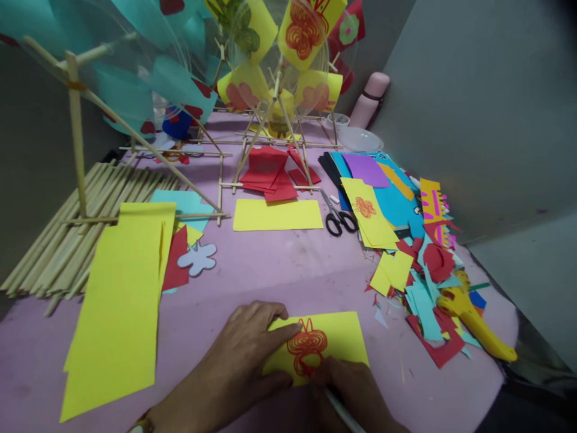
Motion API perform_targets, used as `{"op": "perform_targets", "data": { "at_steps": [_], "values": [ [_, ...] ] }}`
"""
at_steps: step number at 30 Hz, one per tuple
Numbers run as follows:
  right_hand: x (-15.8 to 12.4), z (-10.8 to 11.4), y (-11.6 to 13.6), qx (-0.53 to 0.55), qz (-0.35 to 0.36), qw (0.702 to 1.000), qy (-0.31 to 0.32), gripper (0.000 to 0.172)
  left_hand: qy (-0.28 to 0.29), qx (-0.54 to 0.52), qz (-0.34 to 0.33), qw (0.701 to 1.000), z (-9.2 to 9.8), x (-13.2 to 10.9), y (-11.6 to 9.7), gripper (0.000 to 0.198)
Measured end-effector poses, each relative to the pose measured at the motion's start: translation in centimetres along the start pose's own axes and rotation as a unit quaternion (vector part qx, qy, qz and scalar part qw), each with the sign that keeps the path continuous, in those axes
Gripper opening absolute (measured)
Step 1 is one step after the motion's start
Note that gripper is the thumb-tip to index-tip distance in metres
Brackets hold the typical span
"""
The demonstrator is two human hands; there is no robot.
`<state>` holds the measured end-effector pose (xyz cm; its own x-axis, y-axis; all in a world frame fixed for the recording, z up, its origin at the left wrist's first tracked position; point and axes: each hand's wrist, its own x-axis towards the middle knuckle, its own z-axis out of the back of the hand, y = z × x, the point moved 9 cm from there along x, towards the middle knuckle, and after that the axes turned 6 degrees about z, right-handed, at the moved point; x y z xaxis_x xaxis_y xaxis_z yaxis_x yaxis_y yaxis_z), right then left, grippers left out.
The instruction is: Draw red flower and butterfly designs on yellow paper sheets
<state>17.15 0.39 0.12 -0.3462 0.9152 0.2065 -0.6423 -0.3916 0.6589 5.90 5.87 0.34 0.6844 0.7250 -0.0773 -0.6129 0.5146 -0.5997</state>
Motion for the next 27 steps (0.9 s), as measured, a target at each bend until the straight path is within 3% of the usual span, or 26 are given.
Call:
{"op": "perform_targets", "data": {
  "at_steps": [17, 27],
  "values": [
    [-0.6, -0.1, -0.5, 0.017, 0.014, 0.999, 0.024, 0.015, 0.002, 0.002, -0.004, 1.000, 0.1, -0.1, -0.3, 0.067],
    [-0.5, 0.8, 0.1, 0.014, 0.038, 0.999, -0.008, 0.022, 0.010, -0.005, -0.007, 1.000, -0.1, -0.1, -0.1, 0.070]
  ]
}}
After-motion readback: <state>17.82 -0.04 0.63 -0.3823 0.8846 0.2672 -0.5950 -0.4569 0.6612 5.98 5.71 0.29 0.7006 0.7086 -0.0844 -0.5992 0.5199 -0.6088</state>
